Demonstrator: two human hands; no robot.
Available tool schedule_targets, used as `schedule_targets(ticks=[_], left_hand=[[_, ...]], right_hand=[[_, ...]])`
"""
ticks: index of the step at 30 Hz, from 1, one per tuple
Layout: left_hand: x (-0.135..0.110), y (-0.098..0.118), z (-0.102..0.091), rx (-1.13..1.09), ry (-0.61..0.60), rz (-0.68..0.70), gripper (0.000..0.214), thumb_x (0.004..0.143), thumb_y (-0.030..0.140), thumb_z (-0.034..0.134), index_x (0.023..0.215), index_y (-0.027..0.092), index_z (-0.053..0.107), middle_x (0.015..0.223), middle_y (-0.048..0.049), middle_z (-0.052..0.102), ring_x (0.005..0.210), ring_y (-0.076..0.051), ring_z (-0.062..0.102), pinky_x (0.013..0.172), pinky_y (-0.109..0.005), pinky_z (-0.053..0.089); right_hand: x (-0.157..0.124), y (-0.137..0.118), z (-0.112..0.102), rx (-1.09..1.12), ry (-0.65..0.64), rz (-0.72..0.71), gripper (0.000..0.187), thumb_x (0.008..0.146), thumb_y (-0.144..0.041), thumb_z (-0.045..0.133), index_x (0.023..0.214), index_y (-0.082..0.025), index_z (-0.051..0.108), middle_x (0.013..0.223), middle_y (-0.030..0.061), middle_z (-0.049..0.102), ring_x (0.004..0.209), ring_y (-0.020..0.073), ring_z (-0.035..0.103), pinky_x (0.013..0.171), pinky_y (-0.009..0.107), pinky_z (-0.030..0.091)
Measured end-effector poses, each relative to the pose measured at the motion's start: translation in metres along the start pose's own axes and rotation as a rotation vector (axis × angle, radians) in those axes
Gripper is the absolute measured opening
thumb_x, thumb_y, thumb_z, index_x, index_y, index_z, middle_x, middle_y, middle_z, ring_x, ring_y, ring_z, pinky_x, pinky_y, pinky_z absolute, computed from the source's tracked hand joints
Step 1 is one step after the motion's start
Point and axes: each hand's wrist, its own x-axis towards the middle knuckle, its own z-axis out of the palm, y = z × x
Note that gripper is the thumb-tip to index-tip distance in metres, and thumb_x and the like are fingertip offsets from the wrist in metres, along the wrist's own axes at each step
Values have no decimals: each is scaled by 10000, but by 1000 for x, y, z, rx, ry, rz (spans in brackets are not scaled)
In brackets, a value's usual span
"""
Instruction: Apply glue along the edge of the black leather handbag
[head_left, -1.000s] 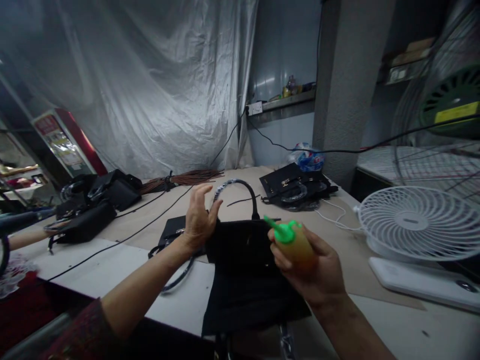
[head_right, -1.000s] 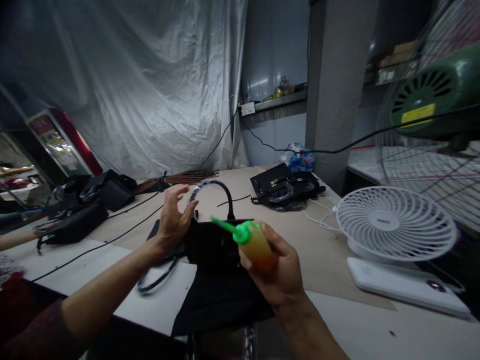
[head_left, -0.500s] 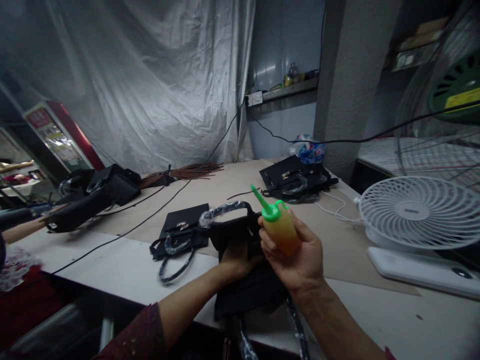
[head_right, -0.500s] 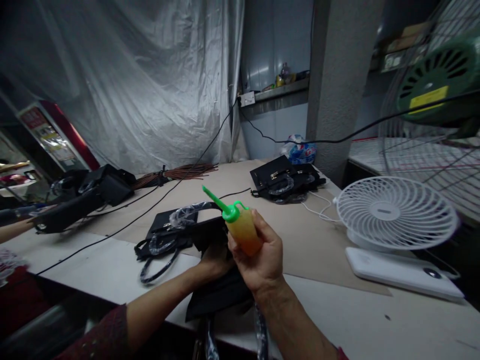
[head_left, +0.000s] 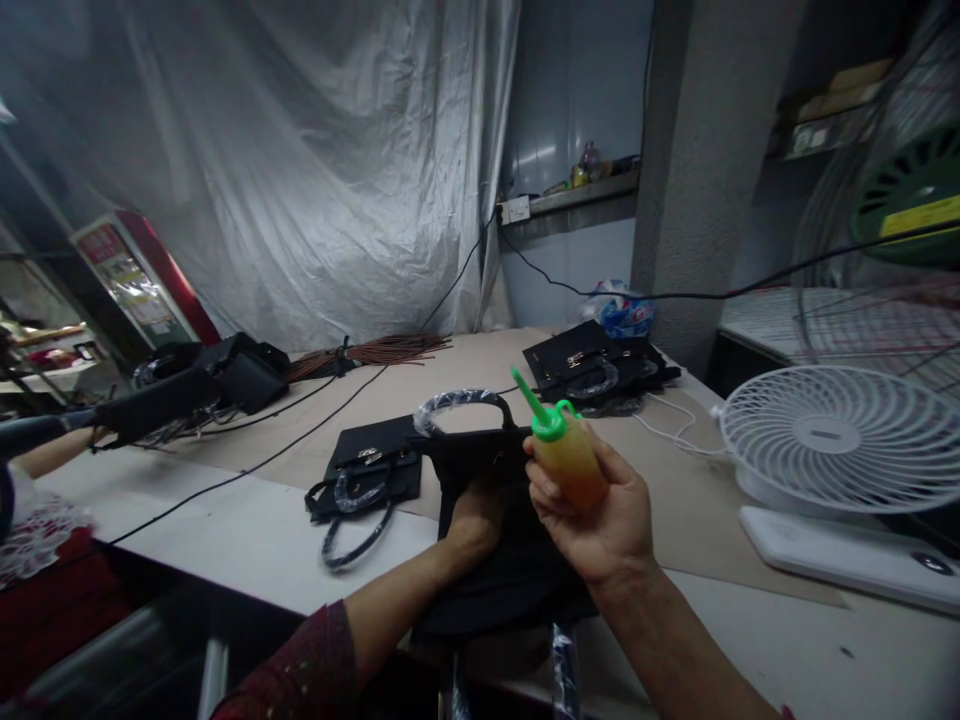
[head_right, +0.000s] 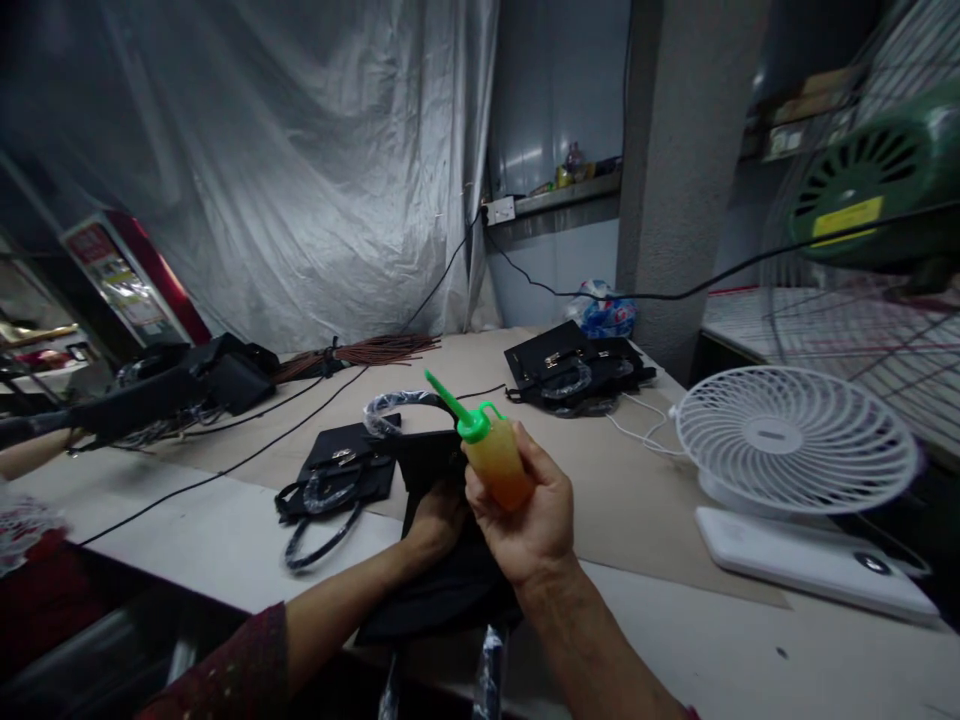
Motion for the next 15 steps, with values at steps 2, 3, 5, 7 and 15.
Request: schedule_targets(ticks=[2, 3, 5, 7, 15], left_hand=[[0, 4, -3, -33, 64, -4, 317, 964, 178, 490, 1202, 182, 701, 1391, -157, 646, 1385, -353, 513, 1238, -589, 363], [0, 6, -5, -53, 92, -16, 309, 963, 171, 477, 1177, 170, 700, 1387, -166, 641, 1387, -361, 503, 1236, -616, 349], [0, 11, -13, -112, 131, -49, 305, 980, 182, 438, 1150, 154, 690, 1328, -184, 659, 1323, -363, 550, 1187, -628, 399], [-2, 19, -27, -173, 162, -69, 329, 1008, 218, 407, 1197, 155, 670, 1290, -177, 673, 1261, -338, 601, 1139, -574, 462], [-21, 73, -104, -926, -202, -286, 552, 736, 629, 834, 912, 126, 689, 811, -74, 698, 727, -228, 667, 676, -322, 555]], right_hand=[[-2, -2, -1, -11, -11, 0, 251, 853, -403, 787, 908, -178, 693, 809, 80, 744, 484, 91, 515, 397, 161, 401], [-2, -2, -3, -16, -13, 1, 255, 853, -406, 789, 917, -176, 695, 814, 82, 745, 486, 91, 517, 398, 163, 403], [-2, -2, -6, -20, -12, 2, 264, 852, -409, 798, 925, -176, 698, 827, 85, 748, 492, 92, 521, 404, 167, 405], [-2, -1, -9, -14, -2, -8, 270, 842, -408, 812, 916, -177, 693, 832, 82, 750, 501, 91, 531, 410, 162, 402], [1, 1, -3, 5, 46, -28, 309, 799, -374, 875, 926, -181, 670, 762, 17, 674, 511, 110, 529, 407, 188, 404]])
